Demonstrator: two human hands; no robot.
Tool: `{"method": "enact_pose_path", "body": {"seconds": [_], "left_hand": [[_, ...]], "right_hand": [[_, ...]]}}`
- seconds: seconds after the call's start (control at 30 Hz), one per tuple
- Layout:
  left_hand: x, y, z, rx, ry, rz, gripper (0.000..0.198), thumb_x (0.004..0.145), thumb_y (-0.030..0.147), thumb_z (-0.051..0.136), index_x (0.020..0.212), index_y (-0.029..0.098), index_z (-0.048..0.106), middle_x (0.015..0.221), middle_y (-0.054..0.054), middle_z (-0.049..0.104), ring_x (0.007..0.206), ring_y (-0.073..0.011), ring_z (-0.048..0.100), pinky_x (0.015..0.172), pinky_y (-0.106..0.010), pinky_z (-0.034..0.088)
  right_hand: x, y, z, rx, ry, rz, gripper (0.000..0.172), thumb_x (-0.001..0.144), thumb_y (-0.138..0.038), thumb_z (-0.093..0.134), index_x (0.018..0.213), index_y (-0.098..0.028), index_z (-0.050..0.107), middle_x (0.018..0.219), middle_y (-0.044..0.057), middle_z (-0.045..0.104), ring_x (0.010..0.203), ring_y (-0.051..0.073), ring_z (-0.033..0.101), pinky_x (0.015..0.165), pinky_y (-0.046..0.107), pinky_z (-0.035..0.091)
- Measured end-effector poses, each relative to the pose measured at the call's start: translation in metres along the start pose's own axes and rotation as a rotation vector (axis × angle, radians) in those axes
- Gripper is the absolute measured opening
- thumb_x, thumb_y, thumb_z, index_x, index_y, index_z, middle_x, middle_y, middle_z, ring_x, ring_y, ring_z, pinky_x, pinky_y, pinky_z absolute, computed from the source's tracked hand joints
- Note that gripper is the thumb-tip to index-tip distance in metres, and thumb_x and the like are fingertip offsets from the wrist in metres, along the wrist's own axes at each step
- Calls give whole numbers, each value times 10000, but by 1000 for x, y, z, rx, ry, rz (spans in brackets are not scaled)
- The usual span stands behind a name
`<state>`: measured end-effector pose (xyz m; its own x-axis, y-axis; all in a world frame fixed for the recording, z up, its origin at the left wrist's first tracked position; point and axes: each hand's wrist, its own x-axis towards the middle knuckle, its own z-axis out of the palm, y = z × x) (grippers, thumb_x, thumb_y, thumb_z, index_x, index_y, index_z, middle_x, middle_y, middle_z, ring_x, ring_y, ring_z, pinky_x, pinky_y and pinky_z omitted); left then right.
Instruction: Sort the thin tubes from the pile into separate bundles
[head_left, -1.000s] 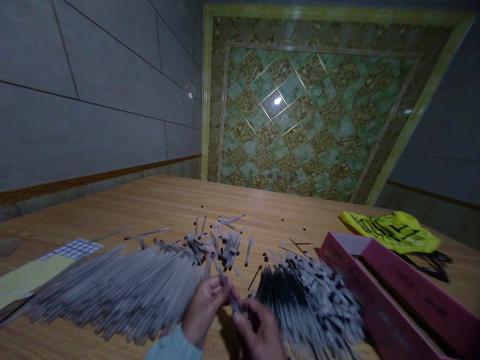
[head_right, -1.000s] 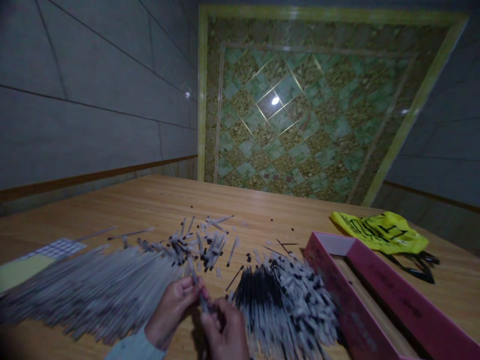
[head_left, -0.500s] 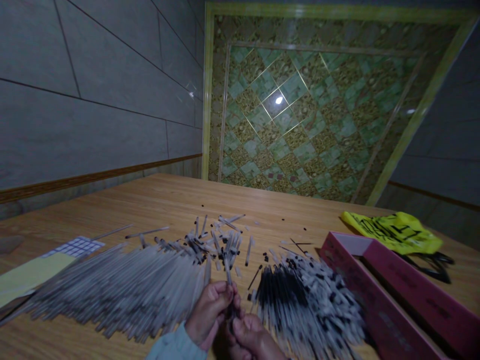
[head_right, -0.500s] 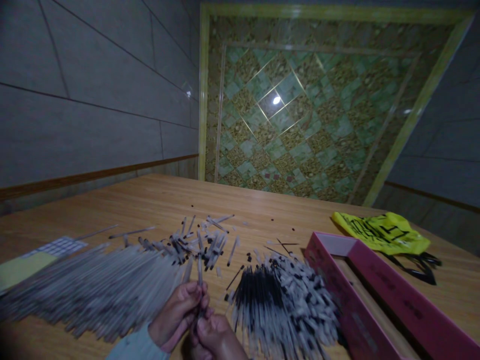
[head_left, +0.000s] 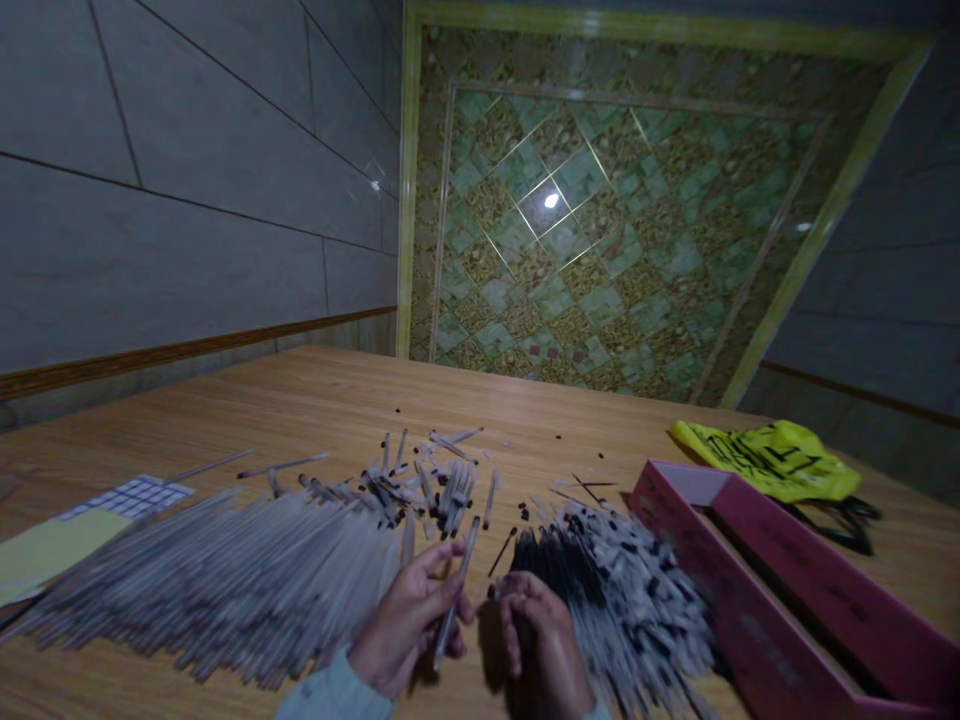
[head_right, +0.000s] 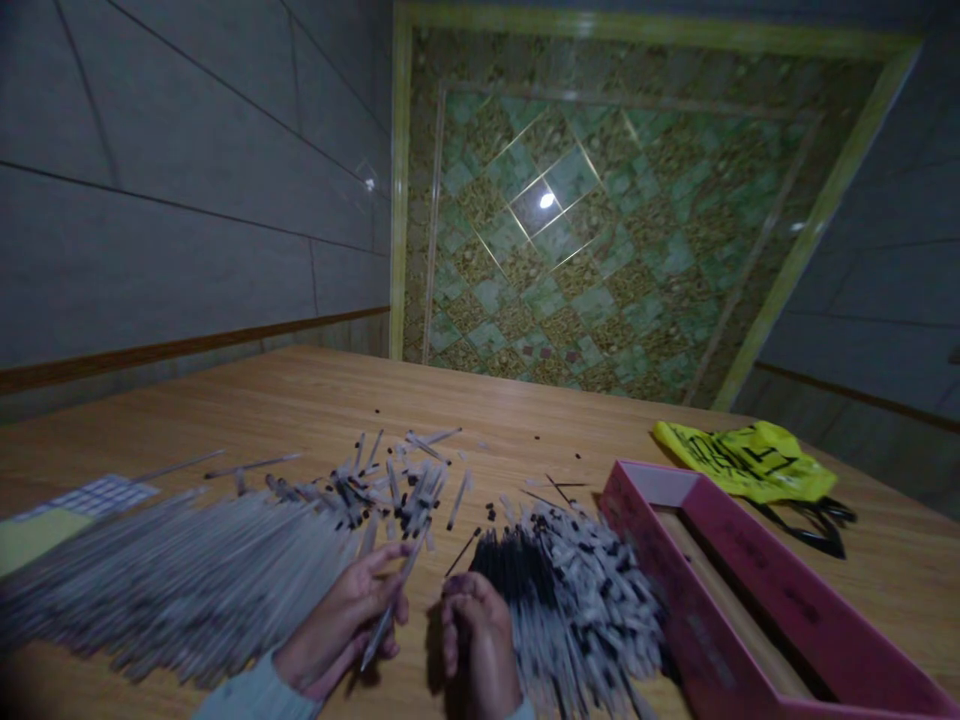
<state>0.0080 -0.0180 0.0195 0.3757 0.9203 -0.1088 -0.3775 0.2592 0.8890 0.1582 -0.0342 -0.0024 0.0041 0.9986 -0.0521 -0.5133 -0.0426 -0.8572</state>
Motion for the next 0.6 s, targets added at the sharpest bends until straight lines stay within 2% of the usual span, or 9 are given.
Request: {"method": "enact_pose_path", "body": {"seconds": [0.1, 0.23, 0.33, 0.4, 0.47, 0.53, 0.6], "left_hand": [[-2, -1, 2, 9, -112, -34, 577, 731, 402, 647, 1193, 217, 356, 554, 14, 637, 317, -83, 477, 364, -214, 449], [-4, -2, 3, 20, -223, -116, 387, 691, 404, 683, 942, 169, 505, 507, -5, 629, 304, -77, 484, 345, -189, 442], [-5, -2, 5, 4, -274, -154, 315, 704, 404, 668, 844, 142, 564, 477, -13, 614, 315, -84, 502, 335, -173, 427], [-4, 0, 4, -61, -250, -149, 292, 731, 406, 639, 818, 133, 588, 478, -15, 610, 317, -82, 502, 354, -187, 443], [-2, 2, 3, -158, -167, -86, 256, 726, 364, 656, 810, 129, 604, 519, -18, 621, 376, -87, 535, 424, -212, 484], [-1, 3, 1, -234, -79, 3, 231, 701, 296, 692, 855, 146, 607, 602, -16, 643, 486, -101, 584, 529, -237, 512], [0, 3, -1, -215, -32, 64, 269, 704, 269, 695, 938, 179, 597, 671, -7, 651, 569, -111, 605, 591, -246, 507]], "right_hand": [[2, -15, -3, 75, 11, 24, 263, 653, -352, 700, 771, -167, 554, 572, -57, 515, 330, 17, 292, 285, 139, 174], [1, -21, -4, 40, -40, 34, 340, 746, -445, 622, 940, -169, 576, 623, -43, 529, 332, 6, 264, 290, 142, 143], [1, -18, -6, -37, -51, -8, 383, 739, -445, 643, 968, -144, 586, 607, -37, 539, 332, -3, 268, 308, 144, 156], [2, -15, -7, -58, -37, -27, 372, 692, -429, 696, 883, -125, 601, 576, -35, 544, 333, -9, 270, 319, 141, 153], [2, -12, -7, -54, -17, -23, 360, 651, -437, 727, 758, -121, 590, 532, -36, 542, 323, -10, 272, 317, 139, 150], [1, -9, -5, -55, -15, -2, 373, 644, -467, 720, 668, -131, 561, 440, -59, 493, 299, -4, 259, 304, 140, 144], [0, -6, -3, -70, -32, 12, 386, 647, -489, 708, 631, -140, 544, 366, -85, 429, 275, 2, 237, 290, 141, 141]]}}
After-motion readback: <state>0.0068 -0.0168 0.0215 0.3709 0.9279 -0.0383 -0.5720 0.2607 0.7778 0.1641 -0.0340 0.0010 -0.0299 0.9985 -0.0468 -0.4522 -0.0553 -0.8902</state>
